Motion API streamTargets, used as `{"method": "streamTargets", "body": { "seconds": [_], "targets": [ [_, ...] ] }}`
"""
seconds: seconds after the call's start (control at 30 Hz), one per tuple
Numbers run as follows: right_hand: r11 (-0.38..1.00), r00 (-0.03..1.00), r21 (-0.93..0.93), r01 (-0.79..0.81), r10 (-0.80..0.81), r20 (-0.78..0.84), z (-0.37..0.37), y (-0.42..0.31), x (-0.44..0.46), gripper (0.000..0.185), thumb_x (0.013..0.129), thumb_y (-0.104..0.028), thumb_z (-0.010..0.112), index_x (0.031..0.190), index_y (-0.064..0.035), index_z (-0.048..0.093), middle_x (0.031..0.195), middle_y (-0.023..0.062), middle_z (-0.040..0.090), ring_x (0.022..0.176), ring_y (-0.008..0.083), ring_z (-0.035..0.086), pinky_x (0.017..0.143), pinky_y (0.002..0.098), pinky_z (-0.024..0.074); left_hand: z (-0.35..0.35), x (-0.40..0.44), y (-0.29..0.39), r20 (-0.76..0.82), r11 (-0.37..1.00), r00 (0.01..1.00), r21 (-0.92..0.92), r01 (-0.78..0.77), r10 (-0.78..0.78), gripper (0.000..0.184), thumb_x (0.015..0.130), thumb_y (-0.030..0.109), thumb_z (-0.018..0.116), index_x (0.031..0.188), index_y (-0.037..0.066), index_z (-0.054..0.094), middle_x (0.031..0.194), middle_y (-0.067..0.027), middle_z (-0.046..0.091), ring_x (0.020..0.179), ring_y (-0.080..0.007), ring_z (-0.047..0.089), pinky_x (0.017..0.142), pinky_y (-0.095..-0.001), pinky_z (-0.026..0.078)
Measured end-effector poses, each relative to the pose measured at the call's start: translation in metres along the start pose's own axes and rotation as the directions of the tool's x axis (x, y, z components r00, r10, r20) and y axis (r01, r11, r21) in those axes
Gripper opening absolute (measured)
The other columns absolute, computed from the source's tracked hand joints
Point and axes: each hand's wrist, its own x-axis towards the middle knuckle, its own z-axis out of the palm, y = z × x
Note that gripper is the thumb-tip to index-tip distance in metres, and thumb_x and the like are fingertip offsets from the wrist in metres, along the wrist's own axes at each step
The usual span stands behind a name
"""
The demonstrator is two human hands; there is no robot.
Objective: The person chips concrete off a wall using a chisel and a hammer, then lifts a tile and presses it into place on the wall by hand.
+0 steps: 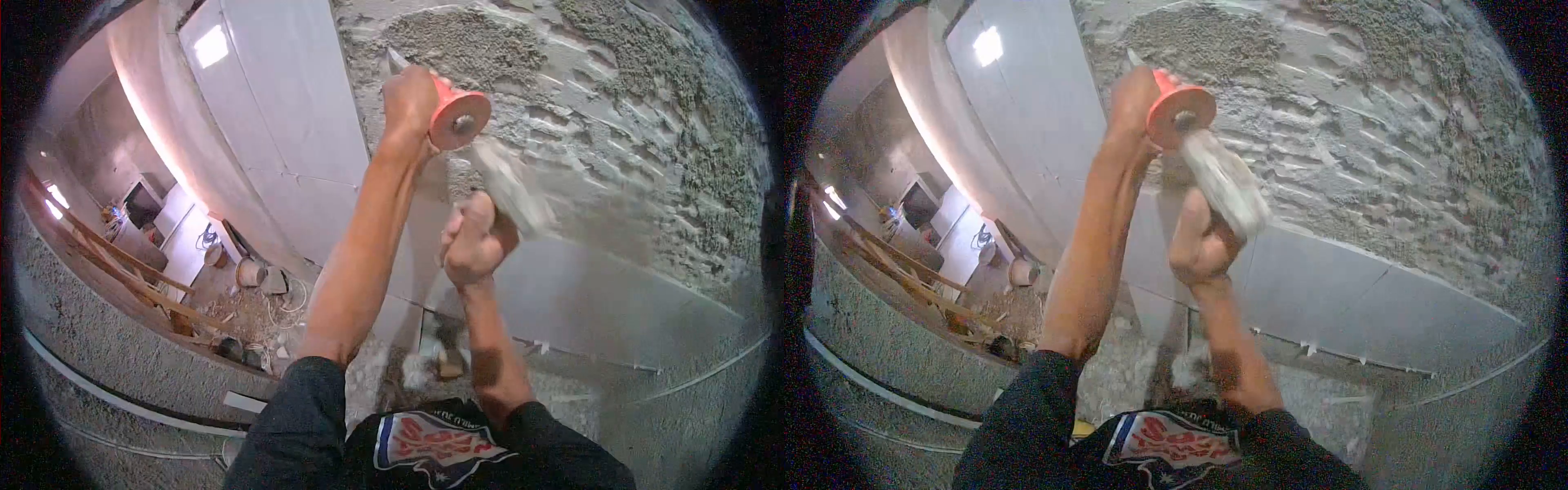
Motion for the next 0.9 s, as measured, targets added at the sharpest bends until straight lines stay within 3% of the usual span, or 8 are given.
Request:
{"method": "streamTargets", "body": {
  "seconds": [0.03, 0.13, 0.23, 0.3, 0.5, 0.6, 0.8, 0.9],
  "targets": [
    [0.838, 0.983, 0.517, -0.174, 0.174, 0.048, 0.001, 0.005, -0.007, 0.025, 0.106, -0.033, 0.056, 0.105, -0.008, 0.061, 0.08, -0.0001, 0.061, 0.062, 0.015, 0.059, 0.058, 0.0275, 0.0515, 0.006, -0.01, -0.003, -0.015, 0.991, 1.0, -0.137, 0.007, -0.009, 0.021, 0.095, 0.015, 0.058, 0.083, 0.001, 0.067, 0.077, -0.0065, 0.066, 0.064, -0.0151, 0.061, 0.055, -0.0374, 0.05],
    [0.86, 0.975, -0.461, 0.217, -0.218, 0.052, -0.007, 0.001, 0.001, 0.027, 0.108, -0.031, 0.054, 0.099, -0.0064, 0.06, 0.071, 0.0005, 0.057, 0.053, 0.0138, 0.055, 0.047, 0.0314, 0.0483, 0.006, -0.017, -0.007, -0.044, 1.0, 0.999, 0.003, 0.03, -0.029, 0.022, 0.094, 0.013, 0.055, 0.084, -0.002, 0.068, 0.078, -0.0076, 0.066, 0.063, -0.0166, 0.062, 0.054, -0.0377, 0.051],
    [0.979, 0.998, -0.194, -0.058, 0.052, -0.038, 0.008, -0.039, 0.015, 0.038, 0.108, -0.037, 0.053, 0.086, -0.0059, 0.055, 0.064, 0.0025, 0.056, 0.046, 0.0127, 0.051, 0.042, 0.0295, 0.0427, 0.022, -0.01, -0.001, -0.118, 0.88, 0.983, -0.47, 0.072, -0.143, 0.024, 0.094, 0.01, 0.052, 0.081, -0.005, 0.066, 0.072, -0.0116, 0.066, 0.058, -0.0201, 0.064, 0.049, -0.0396, 0.051],
    [0.965, 0.987, -0.209, -0.16, 0.151, -0.056, 0.014, -0.031, 0.026, 0.043, 0.108, -0.039, 0.052, 0.082, -0.0055, 0.053, 0.063, 0.0039, 0.056, 0.044, 0.0121, 0.051, 0.041, 0.0282, 0.0409, 0.009, 0.065, -0.062, 0.031, 0.963, 0.978, 0.166, -0.211, 0.209, 0.02, 0.093, 0.006, 0.051, 0.084, -0.005, 0.064, 0.074, -0.0114, 0.065, 0.058, -0.024, 0.065, 0.05, -0.0428, 0.053],
    [0.973, 0.965, 0.217, -0.081, 0.131, -0.228, 0.025, -0.068, 0.046, 0.049, 0.107, -0.047, 0.052, 0.08, -0.0061, 0.049, 0.056, 0.0021, 0.047, 0.042, 0.0121, 0.047, 0.039, 0.0281, 0.0396, 0.036, 0.01, -0.021, -0.157, 0.985, 0.98, 0.136, -0.103, 0.124, 0.016, 0.096, 0.005, 0.052, 0.091, -0.003, 0.065, 0.08, -0.013, 0.069, 0.062, -0.0236, 0.068, 0.052, -0.0375, 0.055],
    [0.891, 0.895, -0.083, -0.447, 0.445, -0.046, 0.007, -0.084, 0.071, 0.057, 0.107, -0.049, 0.048, 0.068, -0.0065, 0.047, 0.051, 0.0018, 0.047, 0.04, 0.0116, 0.046, 0.039, 0.0299, 0.0372, 0.018, 0.004, -0.037, 0.149, 0.378, 0.853, 0.849, -0.37, 0.5, 0.021, 0.094, 0.007, 0.051, 0.086, -0.003, 0.067, 0.076, -0.0146, 0.069, 0.063, -0.0249, 0.07, 0.054, -0.0384, 0.057],
    [0.954, 0.96, -0.108, -0.281, 0.278, -0.044, 0.005, -0.075, 0.057, 0.045, 0.106, -0.045, 0.054, 0.086, -0.005, 0.05, 0.059, 0.0014, 0.047, 0.042, 0.0102, 0.045, 0.039, 0.0264, 0.0408, 0.028, 0.04, -0.036, -0.144, 0.814, 0.911, 0.518, -0.263, 0.386, 0.025, 0.092, 0.011, 0.052, 0.084, -0.007, 0.068, 0.074, -0.0191, 0.071, 0.065, -0.0318, 0.074, 0.055, -0.0418, 0.058],
    [0.969, 0.969, 0.061, -0.241, 0.243, -0.039, 0.01, -0.093, 0.059, 0.039, 0.106, -0.038, 0.057, 0.087, -0.0048, 0.051, 0.061, 0.002, 0.047, 0.042, 0.0105, 0.045, 0.04, 0.0259, 0.0415, 0.013, 0.049, -0.021, 0.093, 0.42, 0.863, 0.844, -0.332, 0.496, 0.024, 0.091, 0.008, 0.051, 0.084, -0.007, 0.068, 0.075, -0.0216, 0.071, 0.063, -0.0334, 0.073, 0.055, -0.045, 0.059]
  ]
}}
